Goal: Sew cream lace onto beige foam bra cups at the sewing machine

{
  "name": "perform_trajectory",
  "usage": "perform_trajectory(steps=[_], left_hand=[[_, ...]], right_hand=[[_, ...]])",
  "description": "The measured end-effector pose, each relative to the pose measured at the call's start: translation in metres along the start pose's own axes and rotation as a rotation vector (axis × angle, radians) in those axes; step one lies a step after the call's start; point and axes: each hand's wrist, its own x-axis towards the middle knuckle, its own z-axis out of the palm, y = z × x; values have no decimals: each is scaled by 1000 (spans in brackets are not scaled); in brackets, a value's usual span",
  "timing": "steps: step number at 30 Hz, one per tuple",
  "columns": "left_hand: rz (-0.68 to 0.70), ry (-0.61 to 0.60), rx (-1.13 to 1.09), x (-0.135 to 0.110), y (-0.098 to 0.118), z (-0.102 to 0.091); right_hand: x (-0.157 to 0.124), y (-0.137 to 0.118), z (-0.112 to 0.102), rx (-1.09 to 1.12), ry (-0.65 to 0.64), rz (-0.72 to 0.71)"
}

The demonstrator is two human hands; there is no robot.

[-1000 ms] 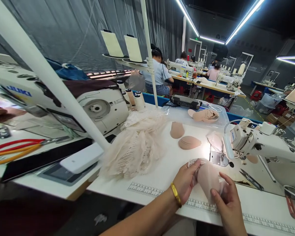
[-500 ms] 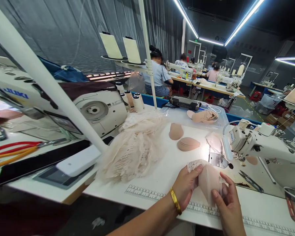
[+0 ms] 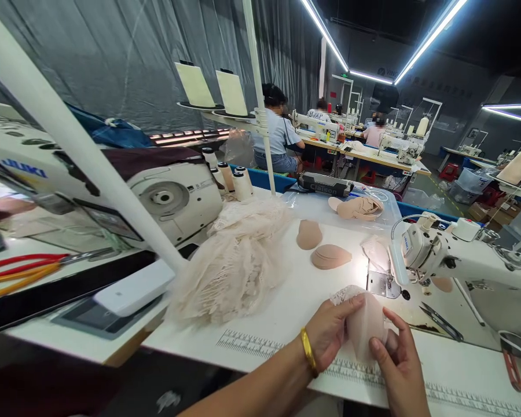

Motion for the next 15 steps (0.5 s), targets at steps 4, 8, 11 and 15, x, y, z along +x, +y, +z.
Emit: perform_trajectory(steps=[4,8,11,15], left_hand=[[21,-38,44,2,0,5],[37,-124,110,2,10,10],[64,-386,348,-2,28,13],[494,-924,1246,7,49,16]], right_hand=[[-1,2,3,-13,-21,-13],[-4,7,0,-6,-93,-27],[7,4,-20,-154,-137,-123],[52,-21,-57,-726,-219,-722]])
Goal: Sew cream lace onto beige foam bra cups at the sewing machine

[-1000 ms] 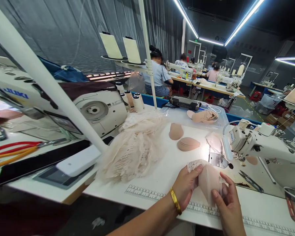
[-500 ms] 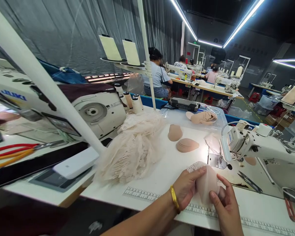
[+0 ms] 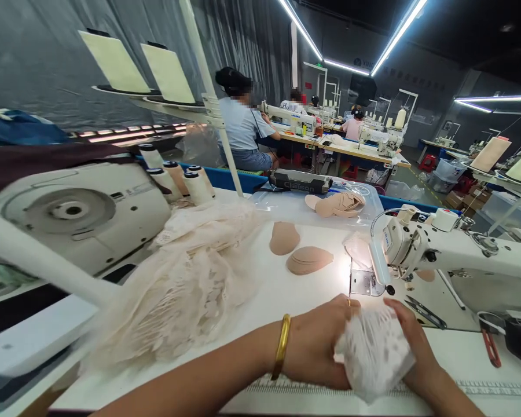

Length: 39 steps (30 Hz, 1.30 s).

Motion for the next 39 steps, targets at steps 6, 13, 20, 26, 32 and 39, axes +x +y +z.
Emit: perform_trajectory(steps=[6,13,20,26,32,39], left_hand=[[165,-332,824,39,-46,-17],[126,-288,702,43,-70,-24],[111,-244,705,42,-74,-24],[147,-189,690,43,-74,-22],[164,-168,669,42,-77,-21],[155,-154,663,44,-82,-25]], right_hand=[[55,34,-23,-631,-269,-519],[43,48,-25,-456,-233,-381],[42,52,-26,-506,-266,-231],[38,57,-26,-515,-287,-214],[39,54,-27,-522,-287,-214],[43,48,-28,-517,-260,-246]])
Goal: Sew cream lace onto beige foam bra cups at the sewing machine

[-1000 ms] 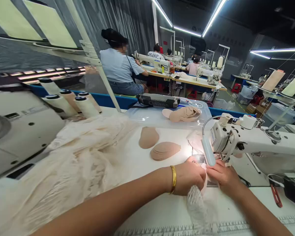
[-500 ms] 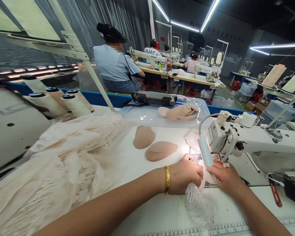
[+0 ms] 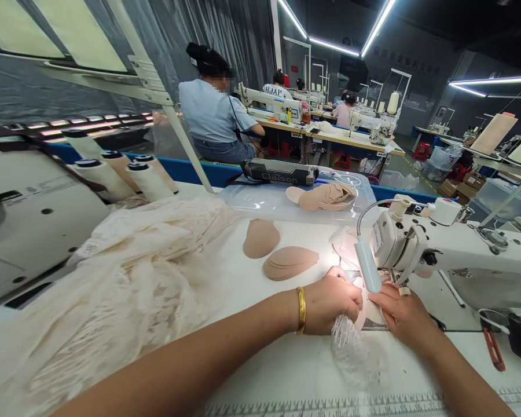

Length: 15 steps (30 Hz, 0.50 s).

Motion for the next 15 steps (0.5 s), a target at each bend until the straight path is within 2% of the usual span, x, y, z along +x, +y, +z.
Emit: perform_trajectory(steps=[8,15], left_hand=[[4,79,35,4,-7,1],[51,112,251,5,-7,0]], right_hand=[[-4,0,0,8,6,-35],[1,-10,-10,154,-95,-109]])
